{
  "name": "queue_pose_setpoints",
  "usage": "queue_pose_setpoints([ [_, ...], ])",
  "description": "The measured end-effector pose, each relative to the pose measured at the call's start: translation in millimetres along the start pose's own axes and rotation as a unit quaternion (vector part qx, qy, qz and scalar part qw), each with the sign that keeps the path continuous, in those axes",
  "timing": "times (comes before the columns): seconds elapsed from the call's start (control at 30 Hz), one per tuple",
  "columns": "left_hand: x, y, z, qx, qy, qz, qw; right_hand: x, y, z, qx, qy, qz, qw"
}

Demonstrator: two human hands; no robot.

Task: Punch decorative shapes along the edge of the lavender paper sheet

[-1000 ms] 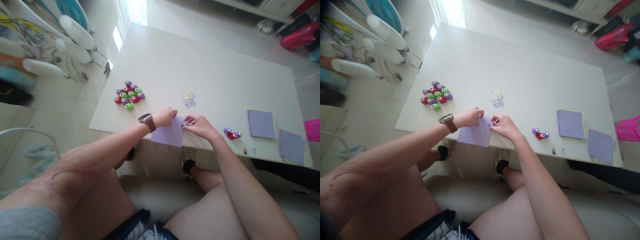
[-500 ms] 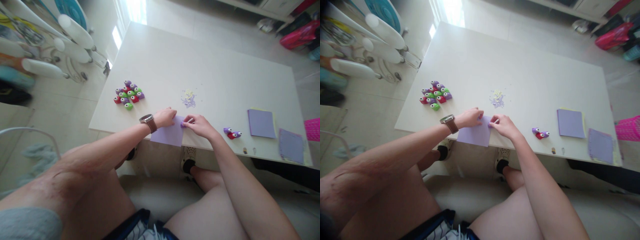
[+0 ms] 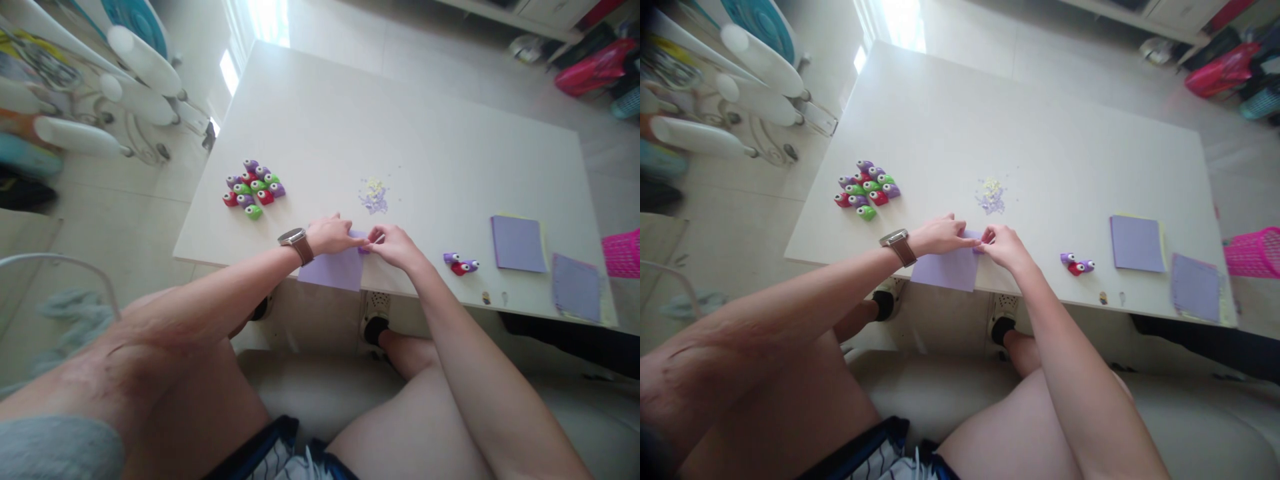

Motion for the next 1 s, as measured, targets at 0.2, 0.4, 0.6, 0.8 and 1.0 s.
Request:
queue_pose_setpoints([
  [0.2,-1,3,2.5,0.026,0.017,-0.020,0.999,6,2,0,-0.038,-0.001,0.041,0.998],
  [0.4,-3,7,3.1,0.042,0.003,-0.037,0.998,8,-2,0,-0.059,0.002,0.063,0.996],
  [0.6,-2,6,2.4,0.052,-0.016,-0.038,0.998,9,-5,2,-0.033,-0.024,0.059,0.997],
  [0.8,4,-3,4.3,0.043,-0.023,0.008,0.999,0,-2,-13,-0.015,-0.067,0.040,0.997],
  [1.0,4,-4,6.4,0.056,-0.011,0.022,0.998,-5,-8,-16,-0.065,-0.027,0.012,0.997],
])
Point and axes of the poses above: each hand's wrist, its own x-axis towards the middle knuckle, its own z-axis out of the palm, y = z × x, the point moved 6 cm from there along x, towards the middle knuckle, and after that the axes turned 7 degrees about -x, right-handed, at the moved point
